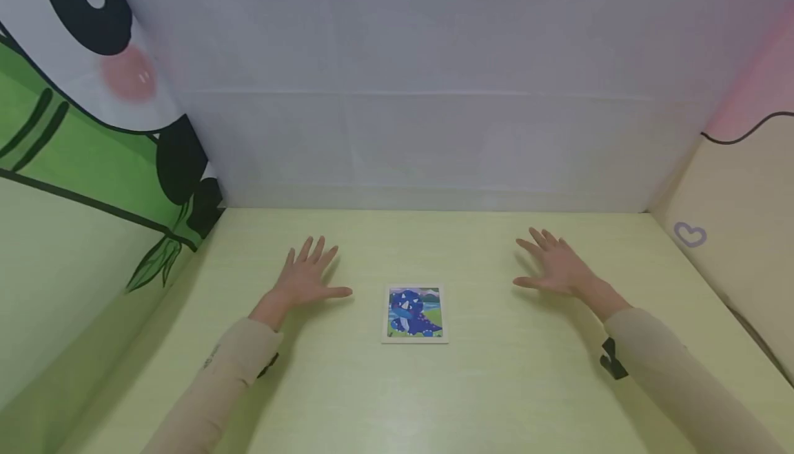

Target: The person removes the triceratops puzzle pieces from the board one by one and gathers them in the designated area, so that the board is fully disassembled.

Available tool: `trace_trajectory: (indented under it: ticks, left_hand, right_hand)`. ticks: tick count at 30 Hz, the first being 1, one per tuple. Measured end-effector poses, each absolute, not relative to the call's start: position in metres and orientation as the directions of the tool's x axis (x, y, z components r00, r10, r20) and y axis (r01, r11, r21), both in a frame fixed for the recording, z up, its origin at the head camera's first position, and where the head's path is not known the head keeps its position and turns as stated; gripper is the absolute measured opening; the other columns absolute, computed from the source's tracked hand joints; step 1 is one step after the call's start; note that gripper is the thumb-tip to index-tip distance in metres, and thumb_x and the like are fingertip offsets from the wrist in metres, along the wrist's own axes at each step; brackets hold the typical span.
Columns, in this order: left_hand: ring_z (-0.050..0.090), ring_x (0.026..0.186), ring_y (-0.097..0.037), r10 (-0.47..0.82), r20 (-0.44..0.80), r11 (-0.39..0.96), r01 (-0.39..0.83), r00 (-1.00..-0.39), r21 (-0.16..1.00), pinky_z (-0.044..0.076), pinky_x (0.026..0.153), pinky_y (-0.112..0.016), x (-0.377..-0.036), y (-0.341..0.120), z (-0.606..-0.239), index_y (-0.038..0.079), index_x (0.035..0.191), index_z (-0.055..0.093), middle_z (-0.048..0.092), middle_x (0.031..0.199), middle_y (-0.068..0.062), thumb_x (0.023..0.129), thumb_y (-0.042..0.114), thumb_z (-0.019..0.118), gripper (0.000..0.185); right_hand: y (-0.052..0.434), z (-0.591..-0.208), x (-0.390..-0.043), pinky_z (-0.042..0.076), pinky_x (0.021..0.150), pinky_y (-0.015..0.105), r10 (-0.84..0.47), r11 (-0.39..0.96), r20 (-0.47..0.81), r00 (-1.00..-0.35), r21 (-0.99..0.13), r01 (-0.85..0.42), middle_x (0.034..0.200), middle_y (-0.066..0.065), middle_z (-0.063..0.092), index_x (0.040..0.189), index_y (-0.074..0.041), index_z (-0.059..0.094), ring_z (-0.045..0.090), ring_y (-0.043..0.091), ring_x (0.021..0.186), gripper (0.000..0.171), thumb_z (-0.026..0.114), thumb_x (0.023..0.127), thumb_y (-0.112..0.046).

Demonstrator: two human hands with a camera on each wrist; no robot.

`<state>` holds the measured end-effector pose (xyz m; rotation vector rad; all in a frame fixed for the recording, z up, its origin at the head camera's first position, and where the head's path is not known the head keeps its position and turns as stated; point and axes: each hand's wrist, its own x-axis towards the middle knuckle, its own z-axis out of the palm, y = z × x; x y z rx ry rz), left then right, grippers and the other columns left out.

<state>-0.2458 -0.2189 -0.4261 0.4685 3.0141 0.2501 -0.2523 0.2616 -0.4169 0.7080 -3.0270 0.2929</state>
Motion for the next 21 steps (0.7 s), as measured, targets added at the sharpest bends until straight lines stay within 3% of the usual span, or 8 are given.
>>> trace_trajectory:
  ticks: [7, 21]
  left_hand:
    - [0.007, 0.137, -0.043, 0.367, -0.089, 0.912, 0.339, -0.926, 0.232, 0.012, 0.108, -0.061, -0.241, -0.205, -0.426, 0.007, 0.145, 0.02, 0.011, 0.15, -0.023, 0.073, 0.067, 0.056, 0.101]
    - [0.018, 0.138, -0.031, 0.468, -0.197, 0.854, 0.384, -0.862, 0.352, 0.026, 0.109, -0.05, -0.218, -0.166, -0.423, 0.011, 0.144, 0.026, 0.015, 0.152, -0.013, 0.07, 0.065, 0.062, 0.099]
  right_hand:
    - [0.249, -0.422, -0.255, 0.026, 0.103, 0.06, -0.433, 0.843, 0.054, -0.9, -0.33, -0.426, 0.145, 0.023, 0.026, 0.14, -0.008, 0.034, 0.024, 0.043, 0.132, 0.085, 0.065, 0.075, -0.053]
    - [0.212, -0.424, -0.255, 0.034, 0.101, 0.053, -0.502, 0.757, 0.09, -0.86, -0.437, -0.487, 0.127, 0.017, 0.053, 0.126, -0.002, 0.052, 0.043, 0.037, 0.121, 0.067, 0.071, 0.075, -0.04]
